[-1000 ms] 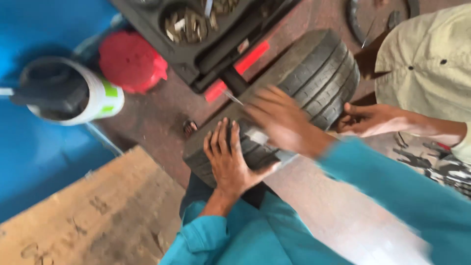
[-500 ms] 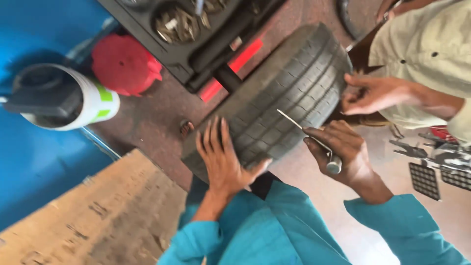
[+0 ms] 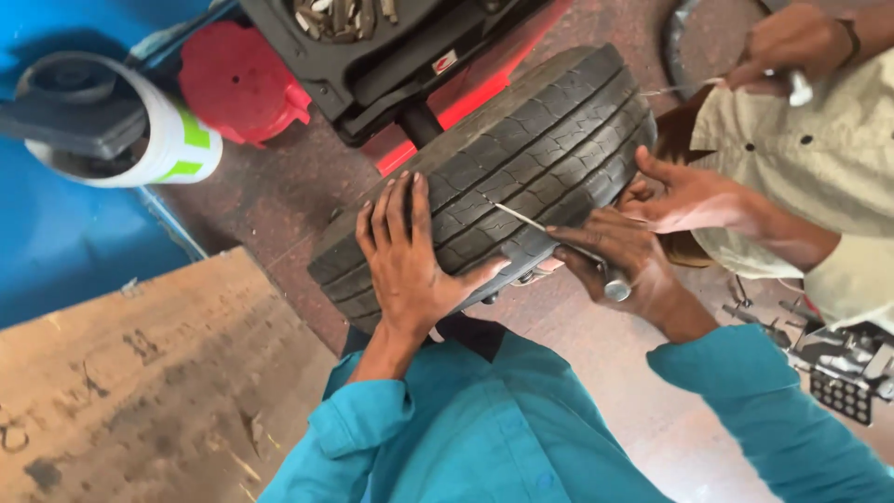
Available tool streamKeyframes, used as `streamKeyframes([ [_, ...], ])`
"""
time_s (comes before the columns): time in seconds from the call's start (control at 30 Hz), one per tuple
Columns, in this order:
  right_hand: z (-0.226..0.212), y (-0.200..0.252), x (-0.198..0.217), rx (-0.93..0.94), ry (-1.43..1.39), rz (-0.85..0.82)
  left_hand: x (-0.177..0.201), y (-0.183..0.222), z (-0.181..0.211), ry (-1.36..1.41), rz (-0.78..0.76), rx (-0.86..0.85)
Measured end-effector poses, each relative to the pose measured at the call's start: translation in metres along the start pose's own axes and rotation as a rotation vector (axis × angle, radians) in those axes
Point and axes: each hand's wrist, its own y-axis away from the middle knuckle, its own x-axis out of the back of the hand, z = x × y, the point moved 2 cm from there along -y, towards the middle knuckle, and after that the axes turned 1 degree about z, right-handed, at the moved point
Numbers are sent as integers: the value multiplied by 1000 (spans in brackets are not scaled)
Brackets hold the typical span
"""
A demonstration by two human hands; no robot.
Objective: The recorder mounts a tire onto a wheel balancing machine, secures it, and then inspects the tread for debris using a tool.
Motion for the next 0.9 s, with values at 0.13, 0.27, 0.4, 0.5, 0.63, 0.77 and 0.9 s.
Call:
streamKeyframes([
  [0.13,9,-12,9,78,-59,-61,3,-3,0,-1,-19,20],
  [0.27,26,-4,-5,253,98,-130,1,-3,0,23,-48,25],
  [0.4,8,0,-29,362,251,-4,0,1,-12,30,-49,11],
  [0.5,-43,-37,-31,281,204,69,-1,22,-9,60,-105,48],
  [0.63,-47,-15,-28,110,47,141,5,21,-22,22,-88,18],
  [0.77,-44,-20,-5,22,58,152,3,13,-29,15,1,-2],
  [0.9,-33,-8,2,36,103,47,5,15,-27,33,-2,10],
])
